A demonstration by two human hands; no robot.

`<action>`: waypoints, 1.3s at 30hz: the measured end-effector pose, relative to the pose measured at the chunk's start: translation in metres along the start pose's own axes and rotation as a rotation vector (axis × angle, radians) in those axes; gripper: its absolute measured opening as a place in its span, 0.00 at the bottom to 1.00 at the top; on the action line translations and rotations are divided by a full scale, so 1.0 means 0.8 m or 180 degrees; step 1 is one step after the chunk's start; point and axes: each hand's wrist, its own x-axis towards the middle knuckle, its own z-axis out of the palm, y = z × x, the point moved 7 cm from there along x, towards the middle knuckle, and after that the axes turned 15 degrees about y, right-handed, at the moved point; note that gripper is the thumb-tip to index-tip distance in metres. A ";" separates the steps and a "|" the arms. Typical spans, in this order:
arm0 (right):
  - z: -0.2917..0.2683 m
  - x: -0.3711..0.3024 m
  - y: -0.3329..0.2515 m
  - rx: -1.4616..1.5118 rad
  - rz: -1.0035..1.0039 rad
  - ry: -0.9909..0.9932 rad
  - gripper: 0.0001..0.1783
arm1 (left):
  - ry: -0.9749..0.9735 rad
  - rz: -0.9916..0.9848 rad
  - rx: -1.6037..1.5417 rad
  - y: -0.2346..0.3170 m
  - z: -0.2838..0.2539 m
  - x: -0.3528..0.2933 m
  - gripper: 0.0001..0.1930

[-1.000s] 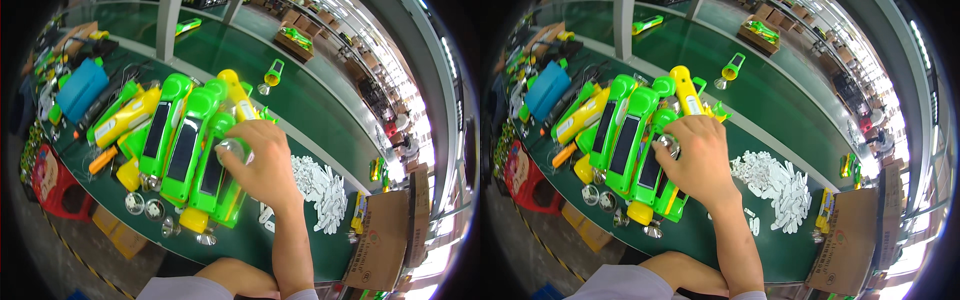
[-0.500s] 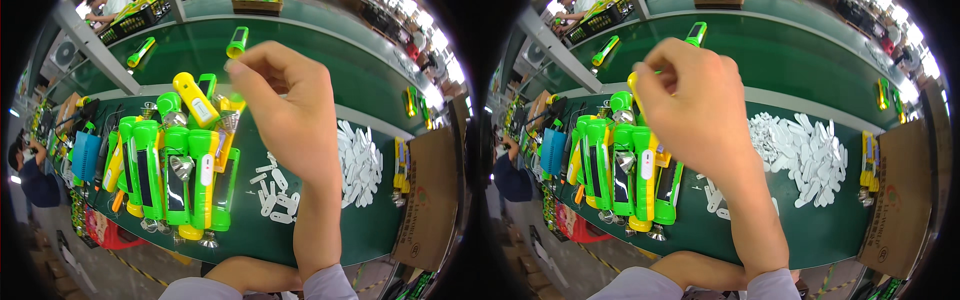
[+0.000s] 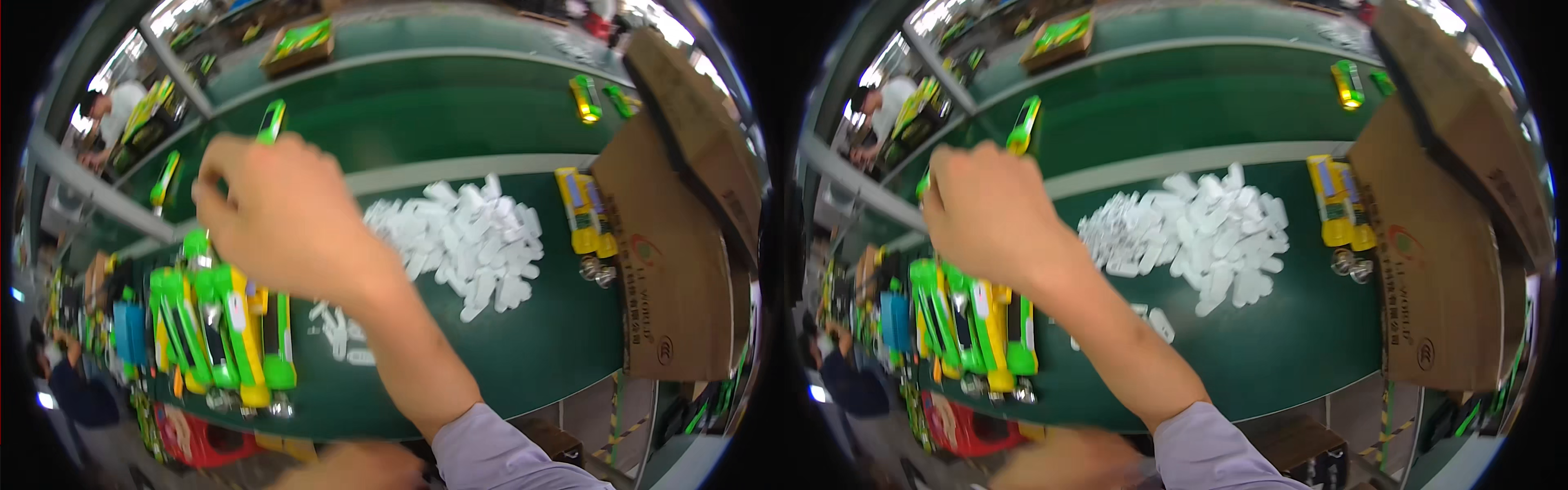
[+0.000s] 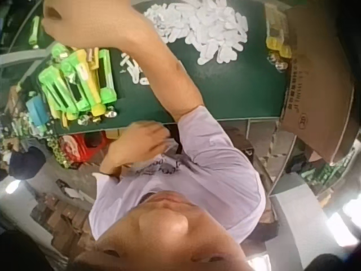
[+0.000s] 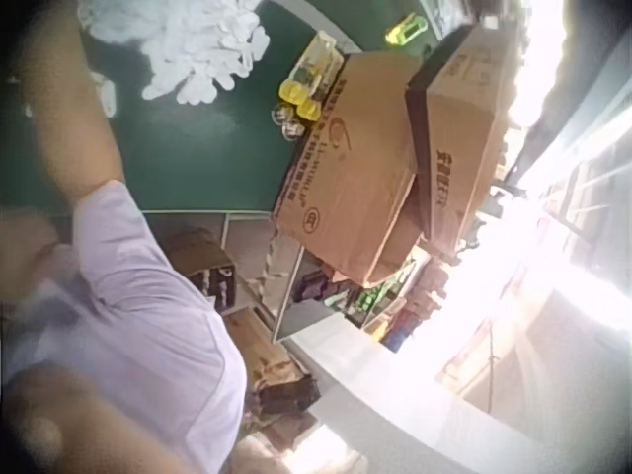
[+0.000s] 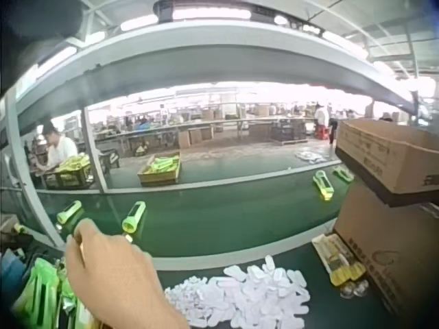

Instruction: The person assembles handheld flashlights on a workbench by inserting components, attaching plastic switch pieces, pressing the casing halves together by hand, turning on the lights, and placing finished flashlights onto a conveyor belt.

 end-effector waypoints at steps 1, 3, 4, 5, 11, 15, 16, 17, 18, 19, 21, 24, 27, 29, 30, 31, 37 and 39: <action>0.000 0.005 -0.010 0.0070 -0.0005 0.0143 0.12 | 0.1010 0.0247 0.0781 -0.020 -0.045 -0.043 0.20; -0.041 0.012 0.025 -0.0266 0.0087 0.0023 0.13 | 0.3387 -0.1243 0.1405 -0.058 -0.139 -0.022 0.17; -0.039 0.012 0.026 -0.0158 0.0187 -0.0014 0.13 | 0.4001 -0.1347 0.2074 -0.073 -0.163 -0.025 0.25; -0.031 0.013 0.024 -0.0097 0.0268 -0.0023 0.13 | 0.4057 -0.1560 0.2645 -0.086 -0.175 -0.028 0.34; 0.010 -0.019 -0.004 -0.0023 0.0010 -0.0550 0.11 | 0.3510 -0.2625 0.2801 -0.177 -0.140 -0.037 0.50; -0.013 -0.013 -0.012 0.0234 0.0104 -0.0366 0.12 | 0.3589 -0.2803 0.2860 -0.177 -0.145 -0.036 0.51; -0.018 -0.011 -0.014 0.0203 0.0092 -0.0340 0.12 | 0.3563 -0.2798 0.2890 -0.178 -0.146 -0.032 0.51; -0.020 -0.010 -0.014 0.0200 0.0118 -0.0309 0.12 | 0.3608 -0.2818 0.2878 -0.182 -0.149 -0.029 0.50; -0.018 -0.011 -0.014 0.0148 0.0132 -0.0449 0.12 | 0.3653 -0.2842 0.2870 -0.185 -0.151 -0.028 0.50; -0.013 -0.013 -0.013 0.0100 0.0146 -0.0591 0.12 | 0.3621 -0.2826 0.2891 -0.187 -0.151 -0.026 0.50; -0.010 -0.013 -0.009 0.0065 0.0097 -0.0547 0.12 | 0.3421 -0.2992 0.3260 -0.190 -0.153 -0.022 0.50; -0.005 -0.015 -0.005 0.0049 0.0028 -0.0522 0.12 | 0.3437 -0.2882 0.3113 -0.192 -0.159 -0.026 0.50; -0.003 -0.017 -0.002 -0.0007 -0.0017 -0.0489 0.12 | 0.3526 -0.2796 0.2935 -0.191 -0.166 -0.029 0.51; -0.003 -0.017 -0.002 -0.0062 -0.0054 -0.0452 0.13 | 0.3729 -0.2719 0.2790 -0.186 -0.173 -0.038 0.51; -0.002 -0.016 -0.003 -0.0096 -0.0061 -0.0477 0.13 | 0.3940 -0.2647 0.2647 -0.183 -0.178 -0.044 0.51; -0.001 -0.016 -0.003 -0.0129 -0.0069 -0.0502 0.13 | 0.3930 -0.2642 0.2650 -0.183 -0.180 -0.046 0.51; 0.013 -0.019 0.013 -0.0312 -0.0061 -0.0554 0.13 | 0.4310 -0.2665 0.2481 -0.184 -0.183 -0.058 0.50; 0.020 -0.023 0.026 -0.0706 -0.0098 -0.0758 0.12 | 0.4433 -0.2769 0.2218 -0.181 -0.185 -0.060 0.51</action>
